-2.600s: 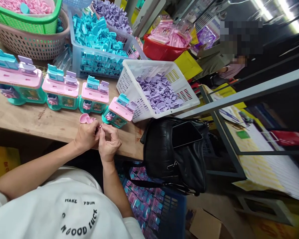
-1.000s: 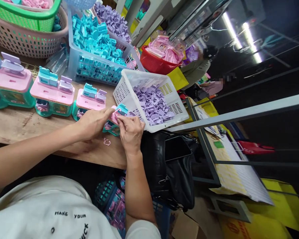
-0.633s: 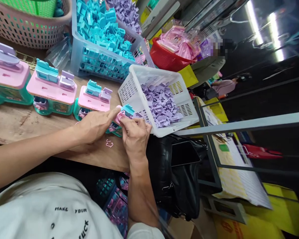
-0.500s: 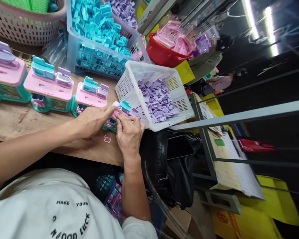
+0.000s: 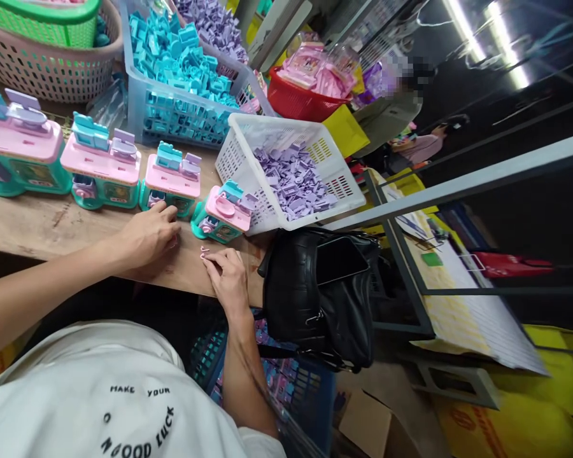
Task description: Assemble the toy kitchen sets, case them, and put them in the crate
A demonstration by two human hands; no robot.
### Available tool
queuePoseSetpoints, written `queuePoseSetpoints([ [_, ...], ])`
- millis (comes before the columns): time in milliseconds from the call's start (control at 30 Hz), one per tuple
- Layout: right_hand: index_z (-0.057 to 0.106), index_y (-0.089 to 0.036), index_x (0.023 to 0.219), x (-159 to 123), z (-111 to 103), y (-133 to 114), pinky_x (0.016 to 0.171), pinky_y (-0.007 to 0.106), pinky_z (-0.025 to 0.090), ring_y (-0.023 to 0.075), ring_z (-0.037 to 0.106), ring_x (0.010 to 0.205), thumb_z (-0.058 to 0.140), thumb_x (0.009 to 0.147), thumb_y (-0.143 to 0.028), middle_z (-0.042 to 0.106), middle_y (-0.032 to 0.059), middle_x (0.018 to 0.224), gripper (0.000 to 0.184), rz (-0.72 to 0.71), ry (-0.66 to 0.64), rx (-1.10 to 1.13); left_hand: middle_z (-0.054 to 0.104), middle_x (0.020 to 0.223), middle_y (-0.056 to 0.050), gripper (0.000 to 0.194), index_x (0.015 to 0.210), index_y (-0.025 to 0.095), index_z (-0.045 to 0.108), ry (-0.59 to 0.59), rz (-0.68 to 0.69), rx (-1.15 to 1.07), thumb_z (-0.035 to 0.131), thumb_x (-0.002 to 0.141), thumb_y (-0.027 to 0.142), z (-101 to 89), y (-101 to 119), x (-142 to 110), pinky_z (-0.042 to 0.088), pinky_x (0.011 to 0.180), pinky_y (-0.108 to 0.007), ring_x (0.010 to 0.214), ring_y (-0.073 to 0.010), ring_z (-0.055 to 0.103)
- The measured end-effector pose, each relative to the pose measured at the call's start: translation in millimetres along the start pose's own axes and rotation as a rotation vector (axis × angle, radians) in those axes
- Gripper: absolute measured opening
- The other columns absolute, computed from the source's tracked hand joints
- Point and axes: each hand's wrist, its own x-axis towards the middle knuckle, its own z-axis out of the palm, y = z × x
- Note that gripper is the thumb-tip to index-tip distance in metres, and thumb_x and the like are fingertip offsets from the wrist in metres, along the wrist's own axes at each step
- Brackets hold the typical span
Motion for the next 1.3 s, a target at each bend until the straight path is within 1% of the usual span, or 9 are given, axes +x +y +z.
queuePoseSetpoints([
  [133,0.069,-0.020,0.084,7.9,-4.8,-2.6,0.081,0.033,0.049,0.0197,0.058,0.086,0.060,0.099,-0.026,0.066,0.0054,0.087,0.019,-0.001,0.021,-0.047,0.064,0.090,-0.012,0.013,0.078,0.017,0.062,0.071,-0.059,-0.079,0.058,0.089,0.019,-0.9,2.2,-1.1,0.045,0.075,-0.036,0.087,-0.0269,0.059],
  [267,0.062,-0.020,0.093,10.8,-9.2,-16.6,0.073,0.029,0.052,0.0162,0.065,0.079,0.051,0.103,-0.035,0.069,0.0042,0.086,0.021,0.144,0.131,0.236,0.062,0.071,-0.005,0.009,0.096,0.017,0.059,0.131,-0.224,-0.246,0.052,0.093,0.022,8.6,15.4,-3.4,0.036,0.060,-0.031,0.065,-0.0217,0.059],
  [467,0.059,-0.020,0.093,7.2,10.4,-36.8,0.066,0.023,0.055,0.0128,0.066,0.074,0.054,0.097,-0.032,0.068,0.0030,0.086,0.013,0.188,0.163,0.430,0.062,0.071,-0.002,0.019,0.086,0.019,0.058,0.270,-0.252,-0.858,0.054,0.090,0.036,24.7,42.0,-6.8,0.041,0.058,-0.025,0.063,-0.0152,0.057],
  [533,0.060,-0.019,0.100,5.1,17.6,-37.3,0.066,0.022,0.056,0.0123,0.065,0.072,0.055,0.096,-0.031,0.068,0.0026,0.085,0.013,0.206,0.179,0.471,0.062,0.072,-0.001,0.024,0.085,0.018,0.060,0.270,-0.302,-1.088,0.060,0.086,0.042,25.9,44.6,-8.8,0.044,0.057,-0.024,0.063,-0.0139,0.057],
  [667,0.065,-0.017,0.122,3.6,24.4,-34.1,0.078,0.025,0.057,0.0145,0.067,0.089,0.044,0.101,-0.029,0.067,0.0082,0.099,0.031,0.192,0.193,0.456,0.058,0.065,0.002,0.037,0.088,0.017,0.061,0.190,-0.462,-1.371,0.069,0.080,0.053,26.2,44.5,-12.1,0.040,0.049,-0.021,0.055,-0.0119,0.053],
  [767,0.068,-0.017,0.115,6.4,29.9,-34.7,0.081,0.027,0.056,0.0156,0.068,0.093,0.042,0.103,-0.031,0.068,0.0089,0.102,0.032,0.227,0.221,0.498,0.058,0.064,0.002,0.044,0.089,0.018,0.061,0.132,-0.565,-1.512,0.073,0.076,0.058,27.1,47.7,-12.6,0.037,0.045,-0.019,0.054,-0.0119,0.055],
  [900,0.068,-0.016,0.111,12.6,40.3,-42.1,0.084,0.030,0.058,0.0167,0.069,0.092,0.045,0.104,-0.038,0.072,0.0093,0.103,0.032,0.294,0.294,0.631,0.062,0.074,0.000,0.049,0.081,0.017,0.060,0.121,-0.534,-1.721,0.079,0.071,0.060,28.1,55.8,-9.2,0.043,0.050,-0.019,0.062,-0.0111,0.057],
  [1033,0.074,-0.020,0.112,14.8,42.0,-49.1,0.097,0.035,0.054,0.0192,0.065,0.107,0.045,0.104,-0.032,0.074,0.0096,0.109,0.032,0.172,0.348,0.473,0.063,0.077,-0.001,0.054,0.081,0.015,0.062,0.176,-0.549,-1.801,0.085,0.063,0.060,27.0,56.2,-4.8,0.047,0.055,-0.020,0.065,-0.0100,0.056],
  [1300,0.072,-0.021,0.124,11.2,34.8,-46.8,0.102,0.039,0.049,0.0201,0.059,0.111,0.042,0.103,-0.016,0.075,0.0091,0.117,0.037,-0.098,0.323,0.203,0.060,0.070,0.002,0.058,0.075,0.012,0.064,0.237,-0.645,-1.759,0.092,0.053,0.058,25.9,42.9,-5.8,0.043,0.052,-0.017,0.060,-0.0075,0.052],
])
